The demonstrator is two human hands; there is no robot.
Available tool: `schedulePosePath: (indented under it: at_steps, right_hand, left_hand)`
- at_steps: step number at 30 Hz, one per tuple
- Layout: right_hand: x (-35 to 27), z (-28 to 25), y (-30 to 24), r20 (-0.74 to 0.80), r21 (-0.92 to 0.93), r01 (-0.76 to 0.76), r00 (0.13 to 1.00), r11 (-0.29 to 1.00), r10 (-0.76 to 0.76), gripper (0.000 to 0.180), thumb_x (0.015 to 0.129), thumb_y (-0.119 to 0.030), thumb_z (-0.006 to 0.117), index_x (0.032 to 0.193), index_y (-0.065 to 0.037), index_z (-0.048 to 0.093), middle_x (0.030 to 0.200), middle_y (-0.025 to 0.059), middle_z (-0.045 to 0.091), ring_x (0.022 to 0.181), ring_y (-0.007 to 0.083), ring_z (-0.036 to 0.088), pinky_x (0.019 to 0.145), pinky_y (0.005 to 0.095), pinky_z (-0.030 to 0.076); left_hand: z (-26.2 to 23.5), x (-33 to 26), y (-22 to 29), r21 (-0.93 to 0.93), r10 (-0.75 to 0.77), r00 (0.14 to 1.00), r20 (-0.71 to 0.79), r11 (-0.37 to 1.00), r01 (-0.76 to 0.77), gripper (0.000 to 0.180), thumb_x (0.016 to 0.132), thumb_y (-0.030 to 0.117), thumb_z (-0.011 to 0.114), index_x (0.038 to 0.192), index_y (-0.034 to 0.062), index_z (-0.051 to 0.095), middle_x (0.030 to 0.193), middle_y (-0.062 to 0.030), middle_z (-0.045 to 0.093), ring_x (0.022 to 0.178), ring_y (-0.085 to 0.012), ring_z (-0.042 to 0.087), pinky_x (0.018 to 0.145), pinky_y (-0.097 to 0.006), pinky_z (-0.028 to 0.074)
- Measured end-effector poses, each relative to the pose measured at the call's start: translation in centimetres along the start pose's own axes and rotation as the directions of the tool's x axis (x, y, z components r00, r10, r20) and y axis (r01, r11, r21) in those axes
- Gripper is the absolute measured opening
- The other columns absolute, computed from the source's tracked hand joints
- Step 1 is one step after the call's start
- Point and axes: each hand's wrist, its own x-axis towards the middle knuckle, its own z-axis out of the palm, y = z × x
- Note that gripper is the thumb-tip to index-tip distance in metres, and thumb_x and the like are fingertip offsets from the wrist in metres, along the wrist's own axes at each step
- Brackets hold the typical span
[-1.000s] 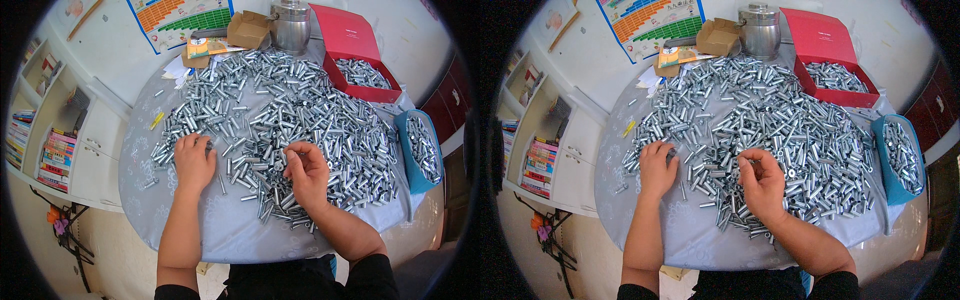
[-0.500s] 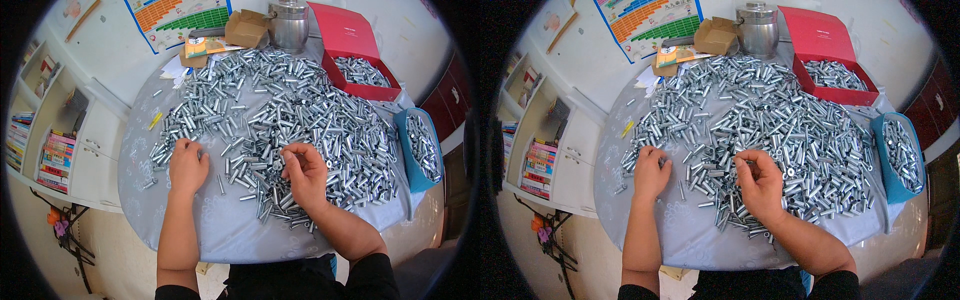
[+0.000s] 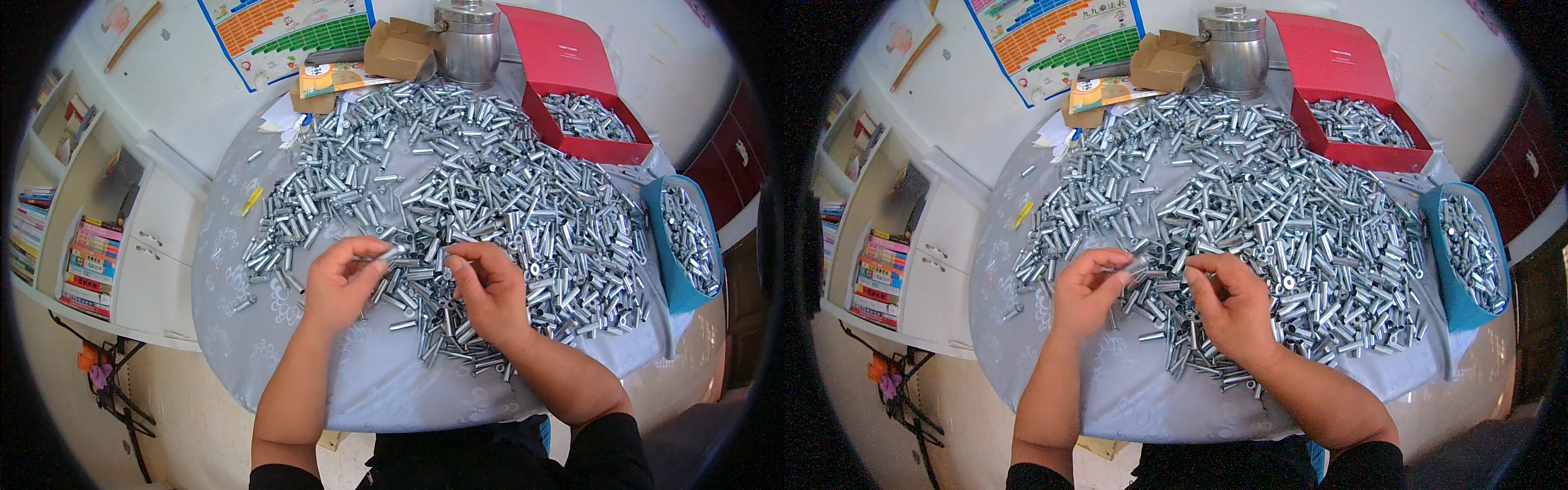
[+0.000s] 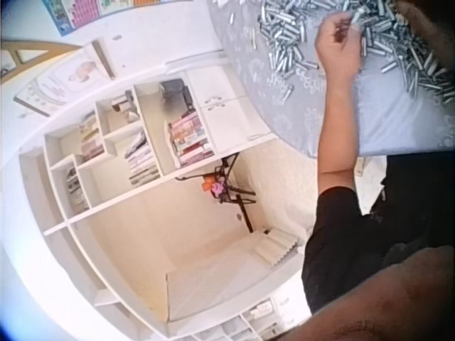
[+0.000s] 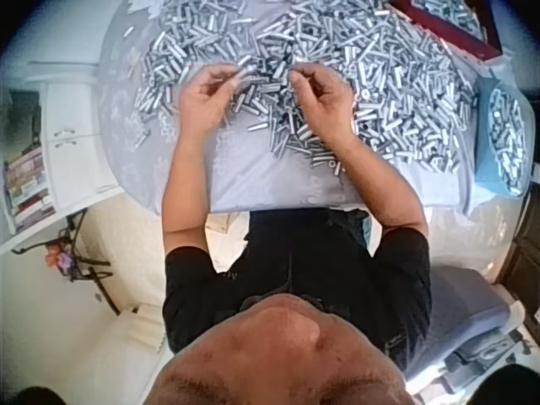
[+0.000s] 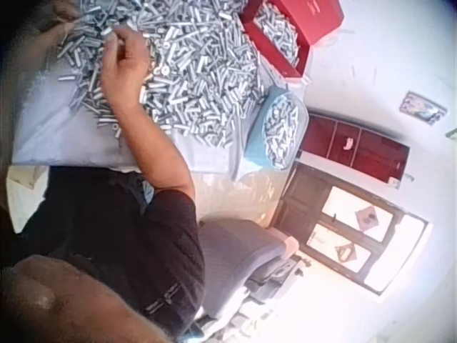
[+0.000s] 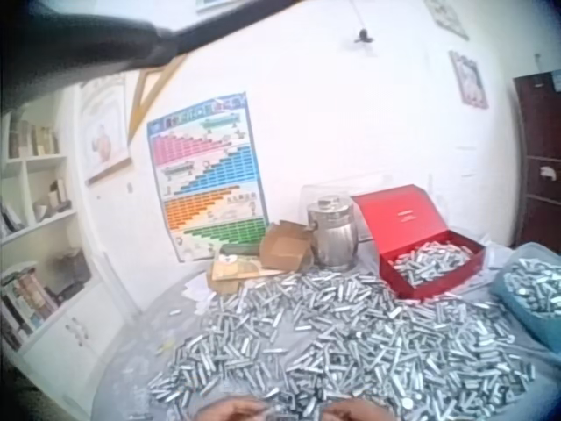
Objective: The person sits at a table covered with a large pile of small, silver cylindrical metal parts. They repeatedly pick up two separate pieces, align them, and press them together to form a single unit. The person handles the parts one at a time, performing the same assembly action continuously throughout the clip.
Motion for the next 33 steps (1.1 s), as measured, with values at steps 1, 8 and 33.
schedulePosePath:
  at_steps: [1, 8, 33]
  right_hand:
    - [0.0, 0.0, -0.2, 0.024, -0.048, 0.015, 1.0, 0.999, -0.014, 0.013, 0.091, -0.01, 0.066, 0.101, -0.002, 0.066, 0.081, 0.0038, 0.062, 0.059, 0.0071, 0.054, 0.053, 0.0231, 0.043]
    - [0.2, -0.3, -1.7, 0.166, -0.22, 0.109, 0.983, 0.969, -0.073, 0.014, 0.089, -0.013, 0.069, 0.093, 0.0, 0.068, 0.077, 0.0105, 0.065, 0.063, 0.0157, 0.059, 0.057, 0.0286, 0.046]
    - [0.2, -0.1, -1.5, 0.129, -0.019, 0.088, 0.988, 0.996, -0.085, 0.022, 0.086, -0.004, 0.069, 0.108, -0.001, 0.065, 0.089, 0.0082, 0.062, 0.062, 0.0127, 0.056, 0.057, 0.0249, 0.047]
  left_hand:
    - [0.8, -0.3, 0.6, -0.105, 0.023, 0.999, 0.037, 0.994, -0.019, 0.021, 0.086, -0.007, 0.063, 0.106, -0.0023, 0.062, 0.11, -0.0117, 0.064, 0.096, -0.0155, 0.063, 0.085, -0.029, 0.052]
    - [2.8, -1.0, 1.3, -0.19, 0.136, 0.986, 0.097, 0.975, -0.116, 0.021, 0.085, -0.007, 0.065, 0.105, -0.0035, 0.065, 0.11, -0.0131, 0.064, 0.101, -0.0164, 0.062, 0.086, -0.028, 0.051]
    - [2.2, -1.0, 1.0, -0.234, -0.087, 0.988, 0.131, 0.965, 0.116, 0.02, 0.095, 0.008, 0.06, 0.111, -0.004, 0.064, 0.085, -0.0089, 0.068, 0.072, -0.014, 0.066, 0.064, -0.026, 0.056]
